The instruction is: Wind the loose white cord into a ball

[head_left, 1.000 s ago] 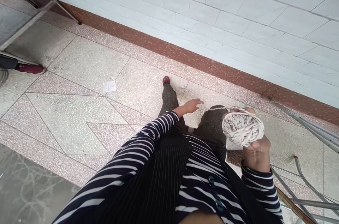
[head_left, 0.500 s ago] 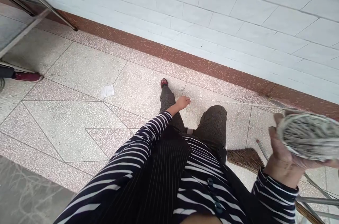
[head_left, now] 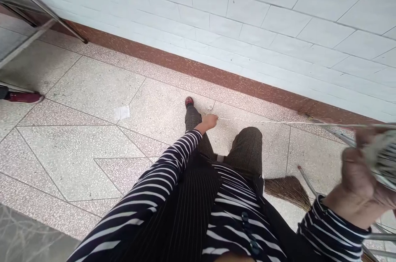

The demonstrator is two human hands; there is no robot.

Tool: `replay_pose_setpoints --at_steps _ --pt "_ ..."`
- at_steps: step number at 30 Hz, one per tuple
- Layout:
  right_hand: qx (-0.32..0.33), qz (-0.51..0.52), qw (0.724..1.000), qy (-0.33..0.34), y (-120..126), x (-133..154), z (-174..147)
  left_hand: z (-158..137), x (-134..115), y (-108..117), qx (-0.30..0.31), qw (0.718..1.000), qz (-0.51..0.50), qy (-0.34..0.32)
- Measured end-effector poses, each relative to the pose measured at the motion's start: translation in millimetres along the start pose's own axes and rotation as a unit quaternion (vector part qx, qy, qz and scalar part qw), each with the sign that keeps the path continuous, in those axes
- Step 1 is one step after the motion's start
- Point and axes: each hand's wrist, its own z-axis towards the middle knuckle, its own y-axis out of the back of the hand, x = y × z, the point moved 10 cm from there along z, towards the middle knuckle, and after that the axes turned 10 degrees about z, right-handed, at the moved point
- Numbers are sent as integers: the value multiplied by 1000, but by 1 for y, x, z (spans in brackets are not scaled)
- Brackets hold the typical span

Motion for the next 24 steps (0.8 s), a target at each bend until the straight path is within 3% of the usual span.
replay_pose_setpoints --at_steps 1,2,5,7,9,12,14,18,24 --pt "3 11 998 55 -12 7 -6 -4 -14 -8 7 1000 -5 -23" --pt "18 27 997 70 -27 4 -11 -8 -30 -16 15 999 -10 -48" --pt "47 35 998 28 -65 -28 -13 -26 -85 -22 34 985 -81 -149" --pt "76 8 996 -46 -80 -61 -3 -42 -121 1 16 955 -191 -226" --pt "99 -4 989 -111 -85 -91 9 -58 -148 42 -27 908 -302 -291" --pt "109 3 980 -166 -83 -118 24 -82 -178 90 -36 855 -370 -361" --pt "123 1 976 -177 -83 -126 27 -90 -188 102 -14 851 -380 -363" --pt "128 5 976 -176 -83 -126 23 -94 -191 95 3 867 -362 -342" --pt "83 56 981 -165 -68 -123 19 -86 -172 82 -55 912 -221 -341"
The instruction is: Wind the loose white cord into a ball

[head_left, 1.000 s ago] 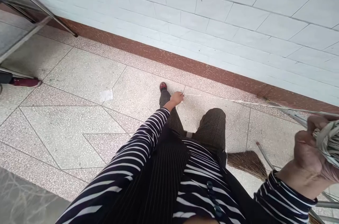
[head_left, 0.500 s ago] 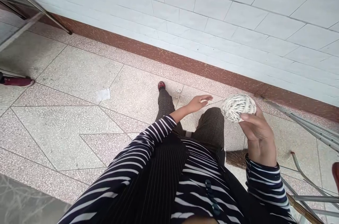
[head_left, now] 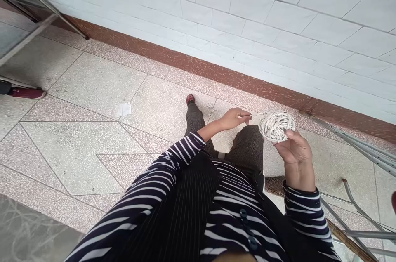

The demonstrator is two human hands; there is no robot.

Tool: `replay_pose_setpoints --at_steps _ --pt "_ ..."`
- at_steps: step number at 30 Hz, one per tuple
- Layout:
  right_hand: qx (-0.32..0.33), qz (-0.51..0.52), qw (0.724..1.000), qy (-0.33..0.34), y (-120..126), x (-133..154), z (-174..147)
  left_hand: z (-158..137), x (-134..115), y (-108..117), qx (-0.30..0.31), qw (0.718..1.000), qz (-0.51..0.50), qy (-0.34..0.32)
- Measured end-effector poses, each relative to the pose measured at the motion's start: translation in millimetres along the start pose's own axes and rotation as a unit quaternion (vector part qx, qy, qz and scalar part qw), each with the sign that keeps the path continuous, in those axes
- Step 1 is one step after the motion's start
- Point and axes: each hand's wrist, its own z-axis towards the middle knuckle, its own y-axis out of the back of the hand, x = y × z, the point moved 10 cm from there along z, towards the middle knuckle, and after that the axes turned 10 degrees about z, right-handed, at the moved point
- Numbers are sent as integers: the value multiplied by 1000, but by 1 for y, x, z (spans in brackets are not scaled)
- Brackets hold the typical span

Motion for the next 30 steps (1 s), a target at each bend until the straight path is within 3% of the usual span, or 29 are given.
replay_pose_setpoints --at_steps 4,10,19,26,30 --pt "-18 26 999 32 9 9 -6 -7 25 5 -3 993 119 12" --pt "5 19 999 48 7 15 -17 -14 63 4 13 985 153 73" --pt "-29 53 994 88 8 35 -41 4 61 -1 9 974 226 15" --pt "-45 102 989 97 0 41 -45 -4 100 -32 91 967 221 92" --pt "-33 144 976 157 12 71 -59 -33 132 -50 137 958 209 139"
